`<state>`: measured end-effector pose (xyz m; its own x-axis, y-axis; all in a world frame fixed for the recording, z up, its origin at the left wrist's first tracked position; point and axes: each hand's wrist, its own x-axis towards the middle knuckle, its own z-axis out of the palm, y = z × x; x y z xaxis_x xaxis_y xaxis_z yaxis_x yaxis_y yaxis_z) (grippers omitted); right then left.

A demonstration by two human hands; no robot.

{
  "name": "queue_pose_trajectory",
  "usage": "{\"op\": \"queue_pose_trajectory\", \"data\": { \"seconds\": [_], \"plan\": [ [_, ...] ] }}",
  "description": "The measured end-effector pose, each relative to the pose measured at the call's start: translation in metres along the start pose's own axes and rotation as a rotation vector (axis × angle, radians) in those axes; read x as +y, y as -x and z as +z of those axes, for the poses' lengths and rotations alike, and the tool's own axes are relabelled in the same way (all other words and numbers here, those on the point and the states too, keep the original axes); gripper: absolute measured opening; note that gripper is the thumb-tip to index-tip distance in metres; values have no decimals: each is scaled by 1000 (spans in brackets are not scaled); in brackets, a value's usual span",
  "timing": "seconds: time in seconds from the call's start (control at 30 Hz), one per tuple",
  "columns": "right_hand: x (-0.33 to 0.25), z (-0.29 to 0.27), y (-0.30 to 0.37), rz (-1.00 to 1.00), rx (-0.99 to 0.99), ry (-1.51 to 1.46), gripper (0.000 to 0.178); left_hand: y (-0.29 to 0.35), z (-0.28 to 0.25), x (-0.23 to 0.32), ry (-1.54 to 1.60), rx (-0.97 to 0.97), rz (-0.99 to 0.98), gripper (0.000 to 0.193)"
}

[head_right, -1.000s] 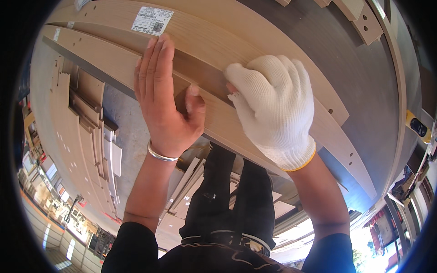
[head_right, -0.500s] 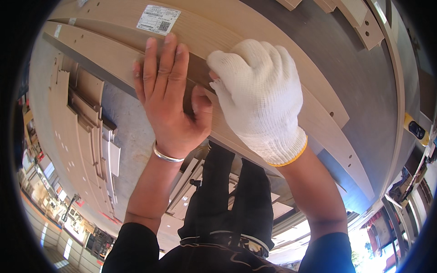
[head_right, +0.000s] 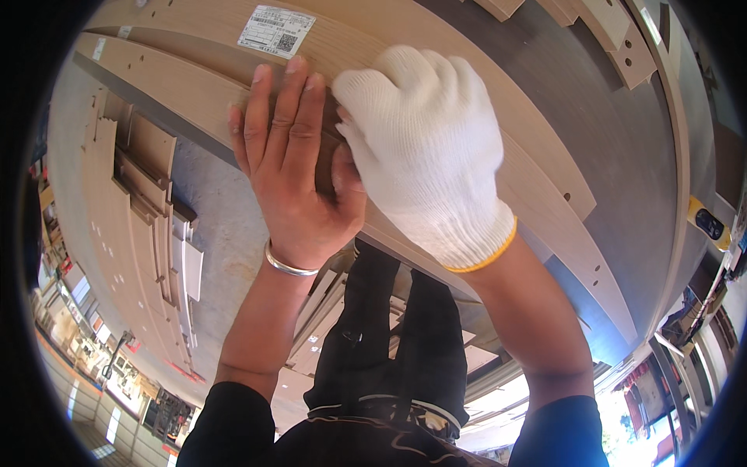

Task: The person sands the edges and surfaces of several curved wooden boards using a sanding block and a hand scraper. They handle each board individually, turning them over and smoothing different sides before placing them back on the workbench.

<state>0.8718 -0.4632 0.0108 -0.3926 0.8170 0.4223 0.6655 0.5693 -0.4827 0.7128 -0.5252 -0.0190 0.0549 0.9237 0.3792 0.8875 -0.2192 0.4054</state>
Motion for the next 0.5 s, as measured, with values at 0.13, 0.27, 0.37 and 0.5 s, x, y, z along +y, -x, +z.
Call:
{"op": "queue_pose_trajectory", "data": {
  "seconds": [0.13,0.27,0.37,0.5],
  "plan": [
    [1,-4,5,32,-26,-41,19,0,1,-1,9,24,14,63],
    [13,-20,19,91,-31,-52,24,-1,1,-2,28,17,4,63],
    [26,-76,55,352,-19,-144,28,-2,-3,-3,-2,-10,16,60],
    [57,-125,119,513,66,-89,32,-2,-11,3,-80,-86,43,55]
  ]
}}
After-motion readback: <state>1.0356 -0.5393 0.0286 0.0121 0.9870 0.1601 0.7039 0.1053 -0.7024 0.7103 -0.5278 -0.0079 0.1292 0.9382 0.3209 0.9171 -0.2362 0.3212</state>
